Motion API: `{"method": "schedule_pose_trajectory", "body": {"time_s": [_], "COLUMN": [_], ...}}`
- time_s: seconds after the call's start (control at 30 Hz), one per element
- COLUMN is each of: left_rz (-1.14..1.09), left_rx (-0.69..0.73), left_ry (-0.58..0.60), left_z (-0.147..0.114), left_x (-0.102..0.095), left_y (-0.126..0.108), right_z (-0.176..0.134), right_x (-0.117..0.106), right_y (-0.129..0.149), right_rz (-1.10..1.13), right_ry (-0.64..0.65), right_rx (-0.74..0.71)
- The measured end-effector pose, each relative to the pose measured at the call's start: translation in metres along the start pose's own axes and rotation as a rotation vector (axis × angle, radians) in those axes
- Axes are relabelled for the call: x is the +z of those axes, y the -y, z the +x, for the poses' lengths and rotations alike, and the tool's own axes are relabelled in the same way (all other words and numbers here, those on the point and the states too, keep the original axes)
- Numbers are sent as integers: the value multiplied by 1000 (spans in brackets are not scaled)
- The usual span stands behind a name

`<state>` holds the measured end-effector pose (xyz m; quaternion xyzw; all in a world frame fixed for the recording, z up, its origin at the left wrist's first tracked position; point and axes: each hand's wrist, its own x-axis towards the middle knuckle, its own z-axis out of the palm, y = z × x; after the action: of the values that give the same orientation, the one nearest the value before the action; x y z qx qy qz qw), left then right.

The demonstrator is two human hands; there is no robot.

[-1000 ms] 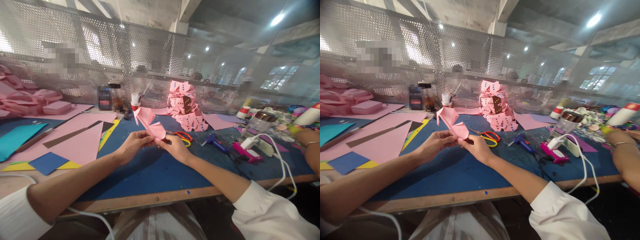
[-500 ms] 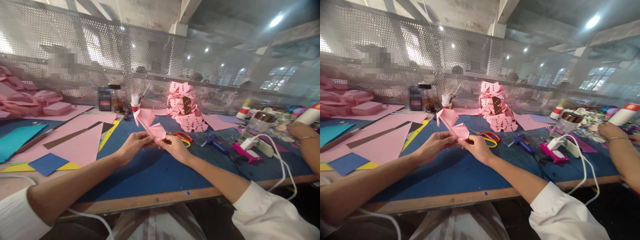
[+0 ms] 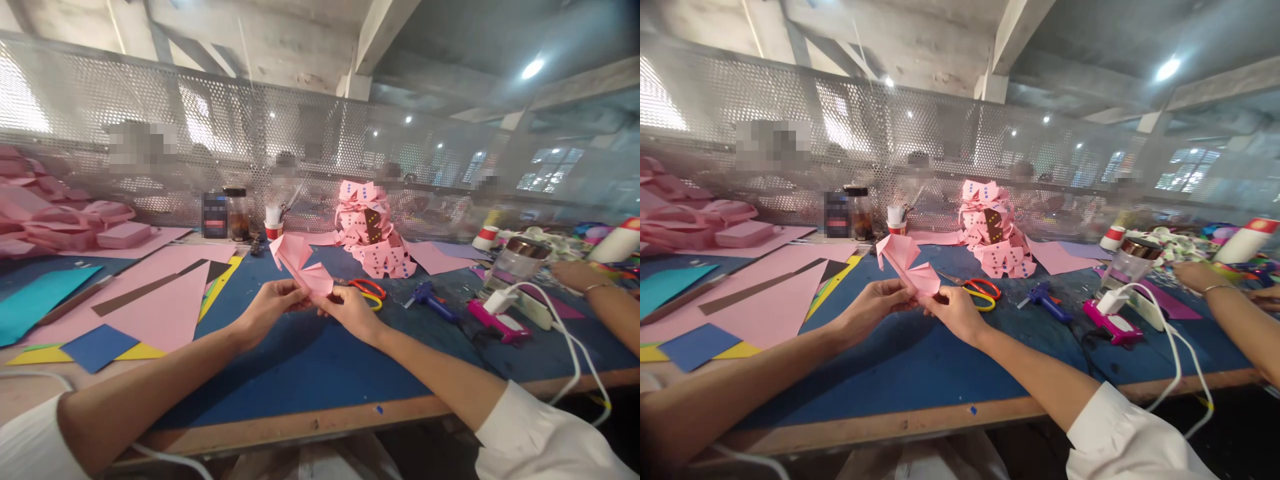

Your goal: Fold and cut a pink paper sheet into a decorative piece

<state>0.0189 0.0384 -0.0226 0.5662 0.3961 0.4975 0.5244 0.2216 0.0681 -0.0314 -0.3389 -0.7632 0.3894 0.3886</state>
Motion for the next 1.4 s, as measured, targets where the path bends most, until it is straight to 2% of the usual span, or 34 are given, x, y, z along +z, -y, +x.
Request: {"method": "schedule_pose_trajectory", "body": {"time_s": [0.27,0.6,0.9,1.4], "left_rz": [28,77,80,65], "left_rx": [26,16,21,39], "left_ry": [27,17,-2,0], "left_z": [0,-4,-3,-1], "left_x": [2,6,5,4], "left_y": [-3,-11,-8,-10], "right_z": [1,0,-1,-4], "right_x": [1,1,1,-3], "right_y": [1,6,9,12], "right_rz": [6,11,30,120], "right_ry": [-33,-11,1,37], "right_rx": [-7,16,18,-30]}}
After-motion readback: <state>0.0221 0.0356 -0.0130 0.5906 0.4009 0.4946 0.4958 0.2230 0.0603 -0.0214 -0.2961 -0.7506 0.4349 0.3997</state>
